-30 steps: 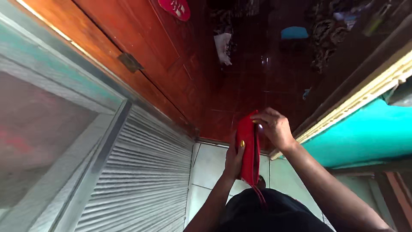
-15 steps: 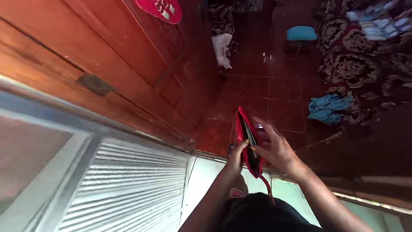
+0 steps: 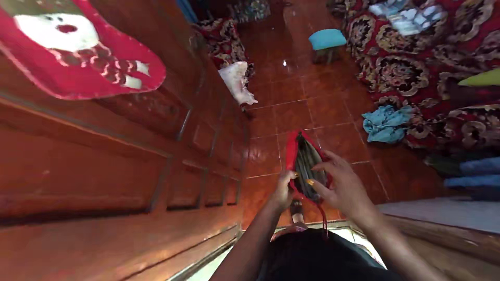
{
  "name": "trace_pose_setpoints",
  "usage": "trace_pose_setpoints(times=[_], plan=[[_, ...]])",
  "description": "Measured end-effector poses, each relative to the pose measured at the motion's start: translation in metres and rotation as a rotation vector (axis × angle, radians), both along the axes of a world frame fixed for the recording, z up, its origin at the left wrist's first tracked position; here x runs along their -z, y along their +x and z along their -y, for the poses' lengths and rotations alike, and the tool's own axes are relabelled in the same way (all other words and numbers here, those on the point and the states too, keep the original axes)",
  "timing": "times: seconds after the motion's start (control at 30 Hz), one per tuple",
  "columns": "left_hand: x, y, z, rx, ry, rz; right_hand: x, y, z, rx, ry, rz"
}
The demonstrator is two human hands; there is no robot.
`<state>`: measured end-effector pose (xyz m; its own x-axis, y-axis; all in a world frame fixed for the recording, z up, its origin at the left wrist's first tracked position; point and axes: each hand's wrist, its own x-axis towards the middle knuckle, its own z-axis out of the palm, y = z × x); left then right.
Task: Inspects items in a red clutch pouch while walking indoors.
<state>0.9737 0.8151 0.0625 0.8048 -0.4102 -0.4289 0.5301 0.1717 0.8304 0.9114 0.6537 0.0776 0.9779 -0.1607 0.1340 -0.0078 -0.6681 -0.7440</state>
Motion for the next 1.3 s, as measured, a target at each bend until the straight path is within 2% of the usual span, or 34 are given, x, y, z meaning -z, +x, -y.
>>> trace_pose_setpoints(times=[0.17,0.23,0.43,0.6,0.93,1.07,1.13,1.23,1.3], plan=[[0.010,0.054,0.008,0.138,0.145,0.108,-0.016,0.058,-0.020,0.065,-0.164,-0.289],[0.014,0.069,0.009,0.167,0.135,0.120,-0.011,0.073,-0.016,0.076,-0.167,-0.303],[0.011,0.110,0.009,0.184,0.074,-0.008,0.006,0.115,0.018,0.080,0.122,-0.324],[0.012,0.147,0.015,0.186,0.030,-0.028,0.012,0.155,0.038,0.060,0.215,-0.343],[0.011,0.255,0.070,0.179,0.027,0.146,0.014,0.255,0.086,0.105,0.296,-0.163],[0.006,0.294,0.096,0.139,0.078,0.111,0.012,0.288,0.108,0.161,0.302,0.153],[0.008,0.314,0.105,0.130,0.090,0.107,0.005,0.306,0.123,0.183,0.393,0.241],[0.010,0.343,0.114,0.099,0.104,0.072,-0.004,0.335,0.144,0.265,0.604,0.213],[0.006,0.361,0.119,-0.001,0.105,-0.005,-0.012,0.359,0.157,0.303,0.931,0.111]])
